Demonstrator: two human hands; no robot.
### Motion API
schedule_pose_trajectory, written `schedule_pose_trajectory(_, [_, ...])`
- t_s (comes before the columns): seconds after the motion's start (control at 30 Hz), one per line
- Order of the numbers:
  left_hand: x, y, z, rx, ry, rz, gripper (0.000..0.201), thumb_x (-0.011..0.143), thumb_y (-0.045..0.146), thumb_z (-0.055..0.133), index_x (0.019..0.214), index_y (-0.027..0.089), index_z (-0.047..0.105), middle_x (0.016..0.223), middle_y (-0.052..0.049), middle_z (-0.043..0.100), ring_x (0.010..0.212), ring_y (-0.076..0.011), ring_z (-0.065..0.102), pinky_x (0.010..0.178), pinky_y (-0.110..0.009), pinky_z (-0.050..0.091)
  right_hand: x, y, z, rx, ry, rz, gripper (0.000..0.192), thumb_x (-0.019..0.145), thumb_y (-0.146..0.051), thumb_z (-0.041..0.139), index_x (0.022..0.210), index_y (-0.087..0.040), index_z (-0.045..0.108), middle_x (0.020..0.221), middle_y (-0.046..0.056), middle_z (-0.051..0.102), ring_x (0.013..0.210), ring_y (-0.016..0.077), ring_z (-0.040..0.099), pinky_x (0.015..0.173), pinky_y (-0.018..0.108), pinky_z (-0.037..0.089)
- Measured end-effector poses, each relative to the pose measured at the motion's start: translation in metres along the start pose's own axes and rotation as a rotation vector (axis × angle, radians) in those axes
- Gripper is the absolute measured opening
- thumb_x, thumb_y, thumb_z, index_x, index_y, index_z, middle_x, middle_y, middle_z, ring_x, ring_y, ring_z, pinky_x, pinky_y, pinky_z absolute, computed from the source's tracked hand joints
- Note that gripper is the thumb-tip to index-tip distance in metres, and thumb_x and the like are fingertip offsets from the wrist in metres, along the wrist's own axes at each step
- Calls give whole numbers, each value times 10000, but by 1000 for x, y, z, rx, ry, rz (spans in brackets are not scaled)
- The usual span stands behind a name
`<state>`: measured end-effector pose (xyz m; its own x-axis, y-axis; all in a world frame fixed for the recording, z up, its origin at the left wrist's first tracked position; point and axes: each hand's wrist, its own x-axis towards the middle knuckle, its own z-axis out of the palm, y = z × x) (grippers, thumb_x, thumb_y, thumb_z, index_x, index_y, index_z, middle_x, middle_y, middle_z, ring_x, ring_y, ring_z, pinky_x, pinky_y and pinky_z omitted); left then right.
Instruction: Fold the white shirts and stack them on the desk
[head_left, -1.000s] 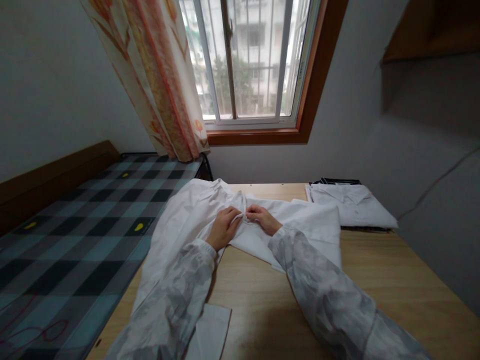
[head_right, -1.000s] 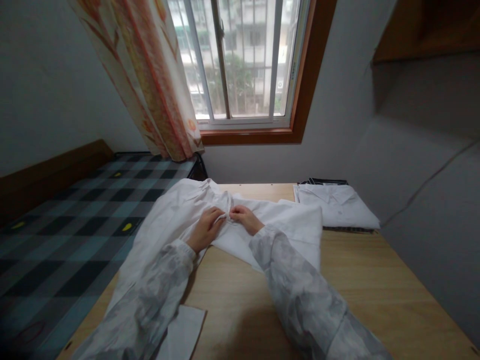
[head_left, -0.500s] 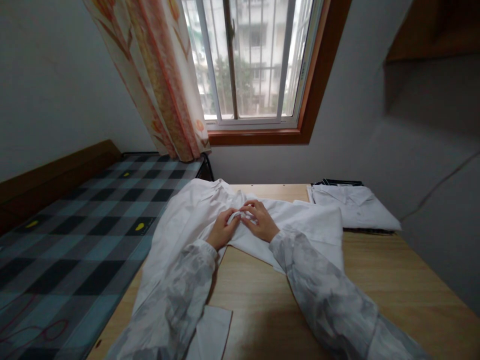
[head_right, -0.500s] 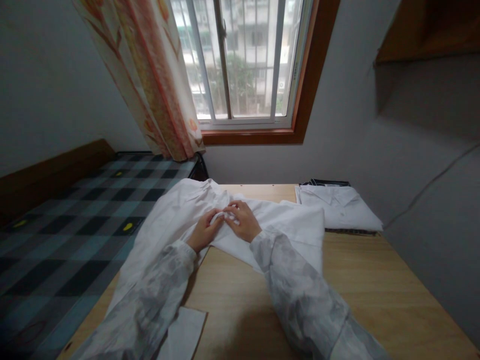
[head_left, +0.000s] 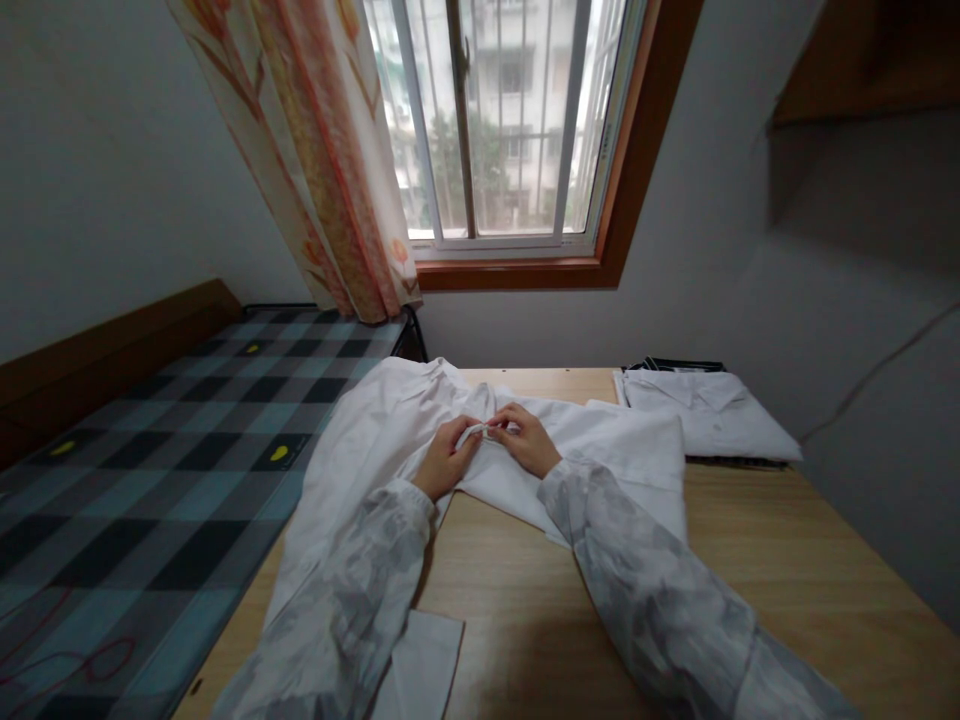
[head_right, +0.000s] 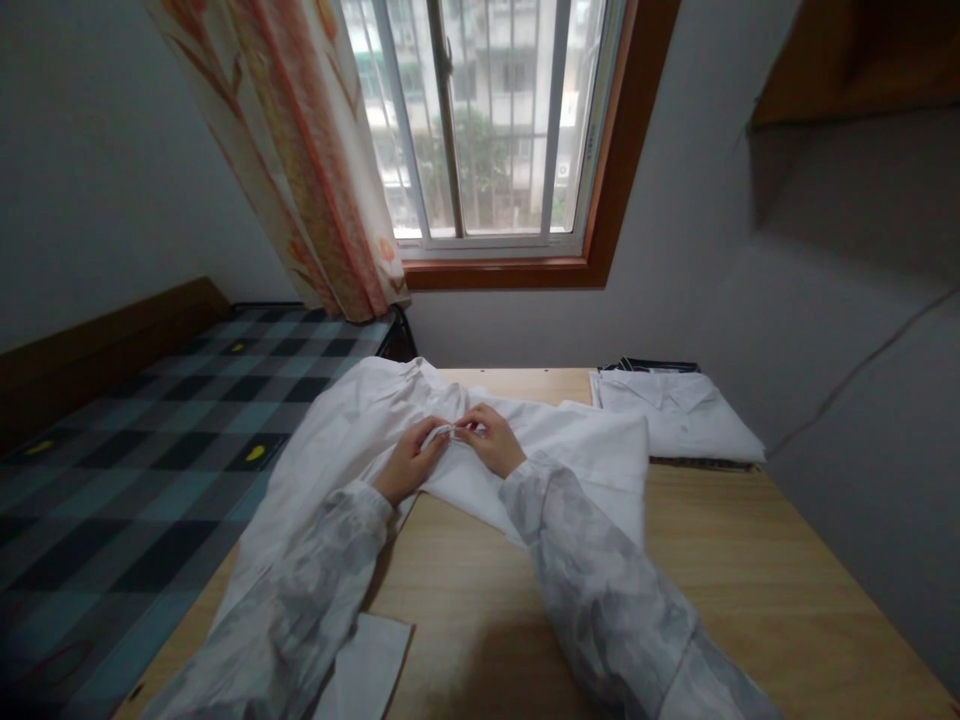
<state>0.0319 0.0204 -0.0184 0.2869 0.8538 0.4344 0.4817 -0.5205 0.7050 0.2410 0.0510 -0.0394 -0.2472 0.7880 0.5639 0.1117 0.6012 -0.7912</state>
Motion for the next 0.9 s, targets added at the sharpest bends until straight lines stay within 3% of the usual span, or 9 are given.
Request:
schedule_pose_trajectory(0.27, [1, 1, -1, -13, -45, -40, 319, 1057, 461, 548, 1008, 210, 740, 983, -58, 747, 963, -243, 650, 911, -357, 496, 0, 4, -7, 84, -111, 146, 244, 921, -455, 794, 1003, -225, 798, 978, 31, 748, 911, 202, 648, 847, 328, 509])
schedule_pose_trajectory(0.73, [1, -3, -2, -72, -67, -121, 326, 1013, 510, 587, 1010, 220, 735, 1011, -43, 749, 1001, -245, 647, 957, -352, 491, 0, 2, -7, -1, -66, 89, 184, 912, -416, 814, 923, -232, 814, 908, 33, 768, 875, 212, 681, 777, 323, 508])
schedule_pose_trajectory(0.9, [2, -2, -2, -102, -64, -104, 338, 1022, 523, 586, 1022, 217, 730, 1023, -48, 753, 1001, -242, 658, 956, -350, 503, 0, 3, -4, -18, 15, 14, 159, 924, -399, 813, 880, -248, 836, 873, 39, 801, 817, 225, 715, 985, 427, 559])
